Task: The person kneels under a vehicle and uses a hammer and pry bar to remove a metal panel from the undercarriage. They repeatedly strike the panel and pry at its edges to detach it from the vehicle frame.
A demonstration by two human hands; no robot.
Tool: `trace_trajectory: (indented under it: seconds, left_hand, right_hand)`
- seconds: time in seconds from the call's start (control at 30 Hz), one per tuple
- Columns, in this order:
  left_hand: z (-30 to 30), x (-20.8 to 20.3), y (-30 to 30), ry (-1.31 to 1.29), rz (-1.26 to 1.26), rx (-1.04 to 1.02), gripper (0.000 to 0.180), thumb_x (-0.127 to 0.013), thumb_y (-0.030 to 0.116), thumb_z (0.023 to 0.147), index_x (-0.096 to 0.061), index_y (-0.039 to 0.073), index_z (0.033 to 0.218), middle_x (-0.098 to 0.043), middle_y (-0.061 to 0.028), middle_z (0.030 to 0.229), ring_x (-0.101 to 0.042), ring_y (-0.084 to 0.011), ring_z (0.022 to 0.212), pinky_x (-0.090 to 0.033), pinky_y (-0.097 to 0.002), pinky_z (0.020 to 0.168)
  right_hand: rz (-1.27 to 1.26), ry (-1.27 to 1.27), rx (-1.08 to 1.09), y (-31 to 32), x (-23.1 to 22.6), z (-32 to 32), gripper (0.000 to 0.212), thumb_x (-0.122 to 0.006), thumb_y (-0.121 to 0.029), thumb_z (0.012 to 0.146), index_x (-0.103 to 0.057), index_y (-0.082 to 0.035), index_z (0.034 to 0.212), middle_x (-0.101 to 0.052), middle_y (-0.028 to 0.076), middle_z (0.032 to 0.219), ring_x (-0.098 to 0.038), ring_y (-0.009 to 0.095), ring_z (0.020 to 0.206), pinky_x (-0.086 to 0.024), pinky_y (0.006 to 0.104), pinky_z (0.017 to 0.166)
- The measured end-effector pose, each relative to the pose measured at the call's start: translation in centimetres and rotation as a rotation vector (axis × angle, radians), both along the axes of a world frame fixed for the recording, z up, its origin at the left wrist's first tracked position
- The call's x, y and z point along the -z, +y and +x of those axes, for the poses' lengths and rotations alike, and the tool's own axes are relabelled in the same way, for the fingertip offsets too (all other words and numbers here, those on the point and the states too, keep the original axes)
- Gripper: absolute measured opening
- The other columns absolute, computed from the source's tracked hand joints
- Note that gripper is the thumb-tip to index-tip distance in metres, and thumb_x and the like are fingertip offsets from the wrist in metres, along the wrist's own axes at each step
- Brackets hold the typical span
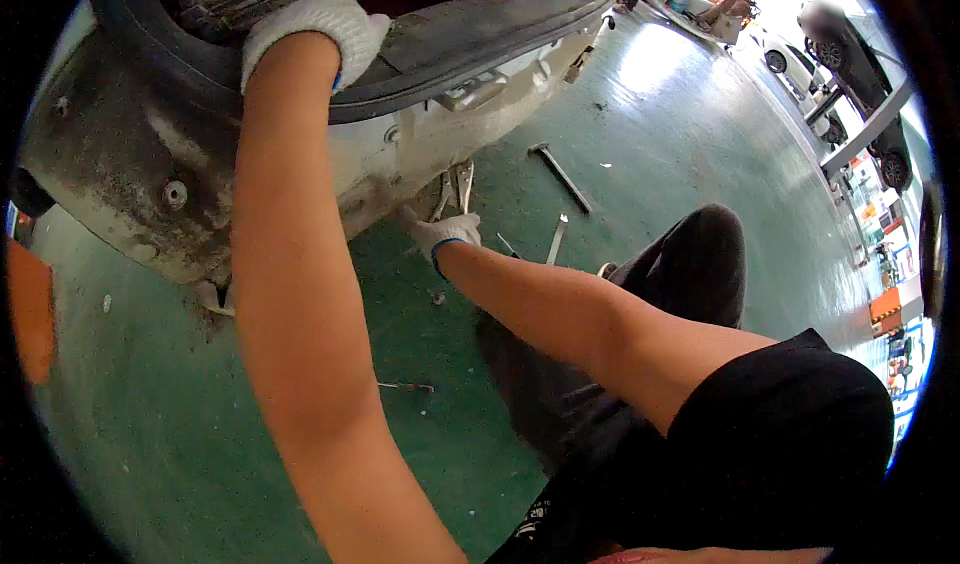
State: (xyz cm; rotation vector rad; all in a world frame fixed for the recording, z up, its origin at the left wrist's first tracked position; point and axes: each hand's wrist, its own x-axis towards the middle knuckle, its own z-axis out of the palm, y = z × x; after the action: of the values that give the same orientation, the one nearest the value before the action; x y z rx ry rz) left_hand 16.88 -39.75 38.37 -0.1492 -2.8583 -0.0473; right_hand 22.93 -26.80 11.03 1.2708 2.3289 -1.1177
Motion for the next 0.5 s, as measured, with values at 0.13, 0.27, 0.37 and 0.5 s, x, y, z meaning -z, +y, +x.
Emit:
trace_trajectory:
  seconds: [0.13,0.27,0.37,0.5]
  left_hand:
    - [0.4,-0.5,0.1,-0.066,0.01,-0.018,0.07,-0.041,0.06,0.099,-0.066,0.001,0.127,-0.062,-0.0239,0.133,-0.059,-0.0417,0.124,-0.046,-0.0485,0.106]
    - [0.6,-0.8,0.4,-0.067,0.025,0.011,0.066,-0.043,0.058,0.098,-0.069,0.003,0.122,-0.064,-0.0229,0.129,-0.06,-0.0417,0.121,-0.047,-0.0489,0.104]
    - [0.9,-0.9,-0.4,0.142,0.136,0.121,0.066,-0.05,0.057,0.095,-0.068,-0.001,0.12,-0.066,-0.0226,0.125,-0.062,-0.0433,0.115,-0.048,-0.0489,0.101]
    - [4.4,-0.2,1.4,0.732,0.456,0.379,0.047,-0.07,0.04,0.092,-0.069,0.0,0.118,-0.07,-0.018,0.121,-0.067,-0.0363,0.106,-0.051,-0.0436,0.095]
  right_hand:
    - [-0.013,0.042,-0.099,1.1,-1.4,0.8,0.129,-0.083,-0.078,0.056,-0.037,0.007,0.142,-0.052,0.025,0.142,-0.056,0.035,0.13,-0.05,0.0416,0.105]
    - [0.044,0.073,-0.159,2.0,-1.2,0.5,0.124,-0.085,-0.076,0.057,-0.039,0.004,0.14,-0.053,0.023,0.139,-0.057,0.035,0.128,-0.05,0.0425,0.103]
    - [0.025,0.101,-0.155,1.9,-1.0,0.5,0.116,-0.087,-0.069,0.058,-0.041,0.003,0.136,-0.053,0.022,0.137,-0.058,0.035,0.126,-0.051,0.0433,0.102]
    - [-0.015,0.14,-0.17,3.4,-0.3,0.6,0.108,-0.089,-0.065,0.059,-0.041,0.001,0.13,-0.055,0.022,0.13,-0.061,0.036,0.119,-0.053,0.0438,0.099]
